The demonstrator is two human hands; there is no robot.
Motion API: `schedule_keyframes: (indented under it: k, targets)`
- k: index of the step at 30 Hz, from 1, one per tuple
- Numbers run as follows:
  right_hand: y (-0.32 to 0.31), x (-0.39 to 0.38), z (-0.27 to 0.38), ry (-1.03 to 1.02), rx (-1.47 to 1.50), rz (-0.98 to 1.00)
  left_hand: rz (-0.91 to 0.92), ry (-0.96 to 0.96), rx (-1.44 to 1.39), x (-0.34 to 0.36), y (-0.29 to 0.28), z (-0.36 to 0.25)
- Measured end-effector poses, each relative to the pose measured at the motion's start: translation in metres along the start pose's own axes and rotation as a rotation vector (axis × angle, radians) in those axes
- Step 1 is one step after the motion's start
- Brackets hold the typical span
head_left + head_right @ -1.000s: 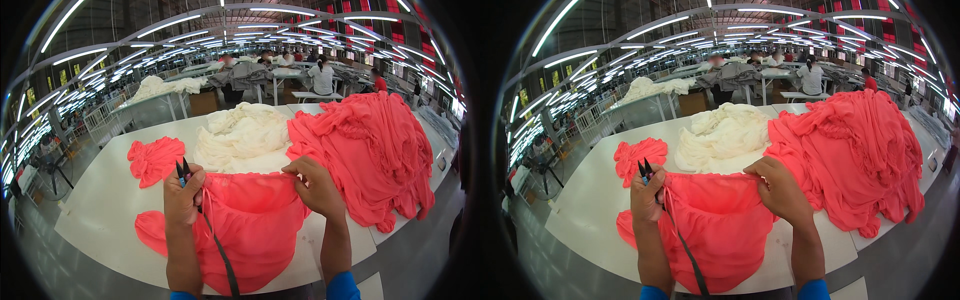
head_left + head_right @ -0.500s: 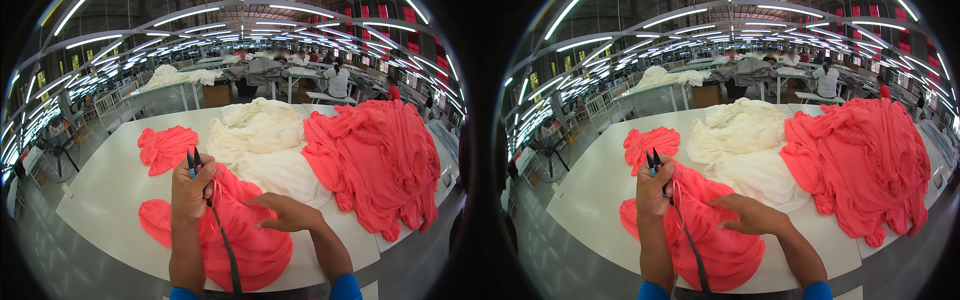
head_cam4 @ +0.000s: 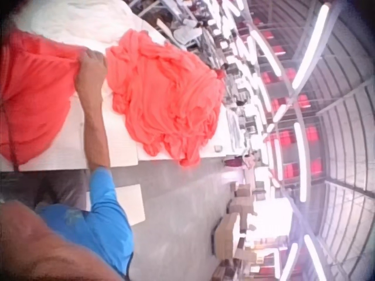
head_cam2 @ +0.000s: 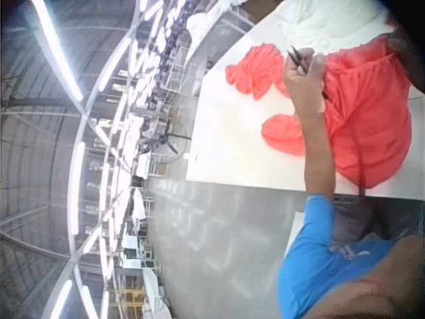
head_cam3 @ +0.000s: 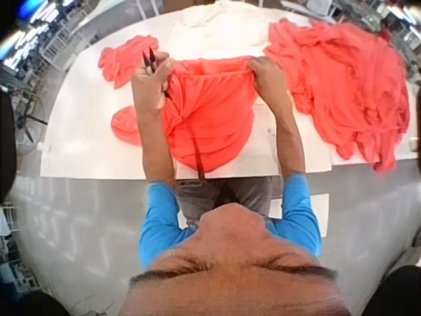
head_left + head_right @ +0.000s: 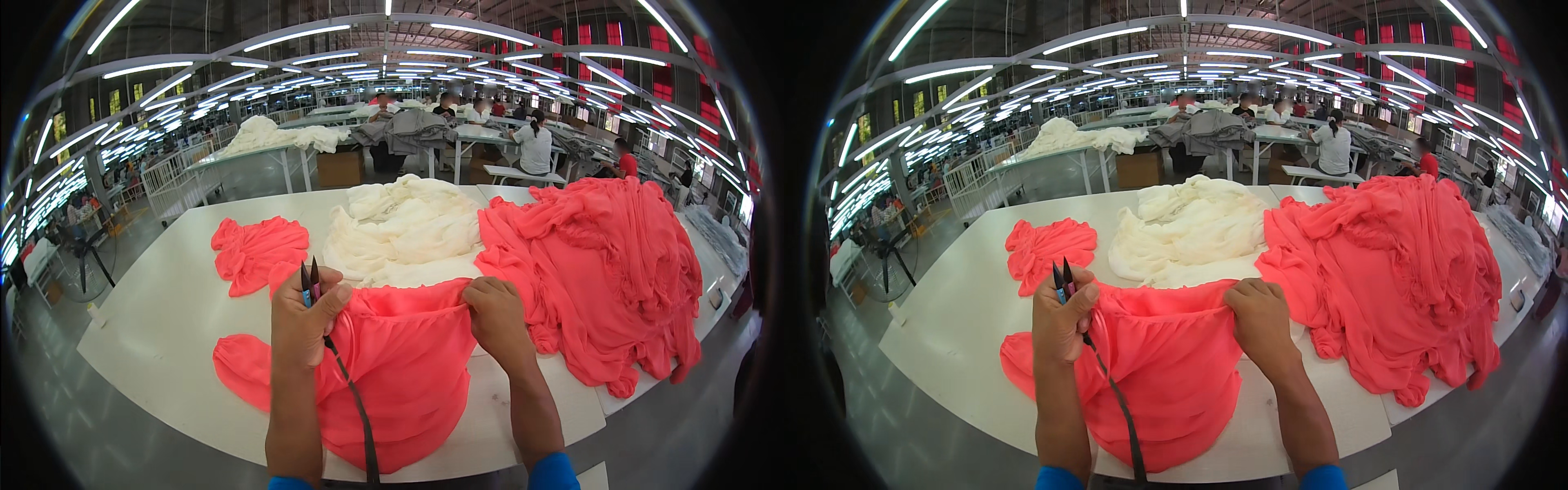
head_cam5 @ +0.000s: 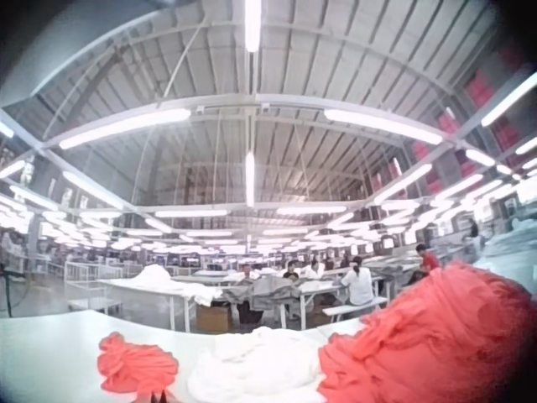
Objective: The person uses shears to trim loose threads and excess fabric from pink garments on a table. The person repeatedly picks up garments, snips threads, and places them back on the table.
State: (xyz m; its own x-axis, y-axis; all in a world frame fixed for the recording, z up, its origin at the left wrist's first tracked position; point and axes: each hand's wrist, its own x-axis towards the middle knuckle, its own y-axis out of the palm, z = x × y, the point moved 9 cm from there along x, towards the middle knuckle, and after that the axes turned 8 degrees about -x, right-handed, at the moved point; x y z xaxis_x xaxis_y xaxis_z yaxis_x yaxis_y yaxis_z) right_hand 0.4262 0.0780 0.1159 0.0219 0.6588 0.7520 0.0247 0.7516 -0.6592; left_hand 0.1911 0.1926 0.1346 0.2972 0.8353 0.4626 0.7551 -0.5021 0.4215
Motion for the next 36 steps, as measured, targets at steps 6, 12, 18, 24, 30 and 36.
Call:
schedule_keyframes:
  k: [6, 12, 18, 24, 30, 36]
  targets:
    - [-0.030, -0.007, -0.043, 0.254, 0.337, -0.531, 0.032, 0.116, 0.570, -0.001, 0.005, -0.012]
    - [-0.004, -0.012, -0.052, 0.493, 0.977, -0.453, 0.010, 0.151, 0.755, 0.000, 0.003, -0.009]
    - [0.010, -0.006, -0.038, 0.381, 1.464, -0.231, -0.100, 0.161, 0.601, 0.001, -0.007, -0.013]
    - [0.001, 0.000, -0.016, 0.289, 1.809, -0.183, -0.108, 0.220, 0.574, 0.003, -0.009, -0.017]
    - [-0.004, -0.001, -0.015, 0.132, 1.738, -0.099, -0.184, 0.302, 0.353, 0.001, -0.017, -0.027]
    - [-0.010, 0.000, -0.021, 0.128, 1.829, -0.142, -0.200, 0.248, 0.226, -0.001, -0.020, -0.030]
